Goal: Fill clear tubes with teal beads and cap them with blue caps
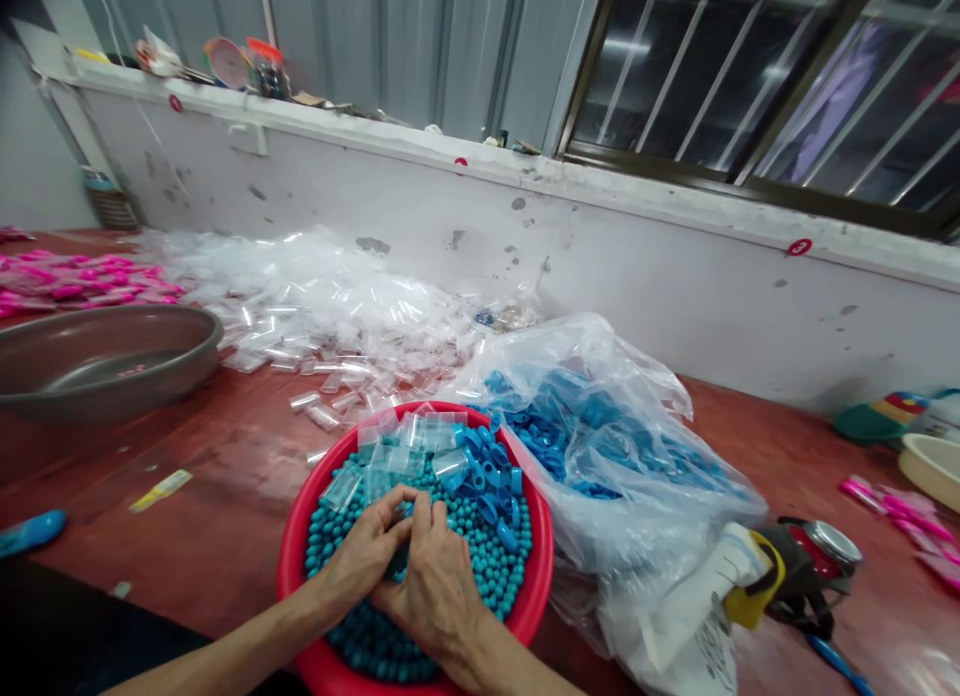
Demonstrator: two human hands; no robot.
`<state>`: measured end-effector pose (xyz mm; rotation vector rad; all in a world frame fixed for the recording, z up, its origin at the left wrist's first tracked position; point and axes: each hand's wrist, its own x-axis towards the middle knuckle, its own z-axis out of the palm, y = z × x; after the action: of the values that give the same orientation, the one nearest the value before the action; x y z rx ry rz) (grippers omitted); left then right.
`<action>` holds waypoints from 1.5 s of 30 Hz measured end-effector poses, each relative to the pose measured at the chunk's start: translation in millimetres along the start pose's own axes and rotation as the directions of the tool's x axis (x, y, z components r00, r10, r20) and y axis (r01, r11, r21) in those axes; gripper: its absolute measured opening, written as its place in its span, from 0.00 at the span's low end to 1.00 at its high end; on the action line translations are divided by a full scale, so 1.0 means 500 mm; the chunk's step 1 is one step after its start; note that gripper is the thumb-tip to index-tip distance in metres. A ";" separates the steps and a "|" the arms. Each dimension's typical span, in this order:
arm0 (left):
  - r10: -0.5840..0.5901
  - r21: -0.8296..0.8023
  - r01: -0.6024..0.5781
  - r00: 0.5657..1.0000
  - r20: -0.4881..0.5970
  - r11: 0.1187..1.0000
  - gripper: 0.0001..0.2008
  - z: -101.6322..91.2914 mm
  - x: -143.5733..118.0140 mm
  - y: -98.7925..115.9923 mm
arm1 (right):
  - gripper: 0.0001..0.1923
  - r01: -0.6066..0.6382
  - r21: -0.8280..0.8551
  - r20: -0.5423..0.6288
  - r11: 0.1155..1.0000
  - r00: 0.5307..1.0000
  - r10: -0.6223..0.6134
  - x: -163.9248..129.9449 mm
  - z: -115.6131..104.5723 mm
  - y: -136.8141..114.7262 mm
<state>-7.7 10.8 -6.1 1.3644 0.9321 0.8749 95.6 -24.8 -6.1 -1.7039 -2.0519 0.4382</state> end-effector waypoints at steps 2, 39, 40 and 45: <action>-0.017 -0.019 0.017 1.000 0.010 1.000 0.09 0.000 0.006 -0.003 | 0.36 0.005 0.091 0.046 0.996 0.999 -0.009 0.004 -0.013 0.002; -0.169 0.833 -0.104 0.959 0.229 0.543 0.09 -0.033 -0.027 -0.010 | 0.09 -0.034 -0.432 0.105 0.901 0.991 0.087 0.030 -0.117 0.126; -0.220 0.857 -0.073 0.952 0.212 0.510 0.09 -0.030 -0.026 -0.010 | 0.08 -0.073 -0.502 0.095 0.862 0.986 0.139 0.035 -0.119 0.133; -0.299 0.777 0.091 0.946 0.129 0.623 0.09 0.016 0.006 -0.022 | 0.08 -0.085 -0.533 0.111 0.842 0.979 0.170 0.033 -0.078 0.132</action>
<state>0.6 10.1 -17.4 1.9880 1.2975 0.0768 168.9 3.1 -3.9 -2.1915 -2.3276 0.0340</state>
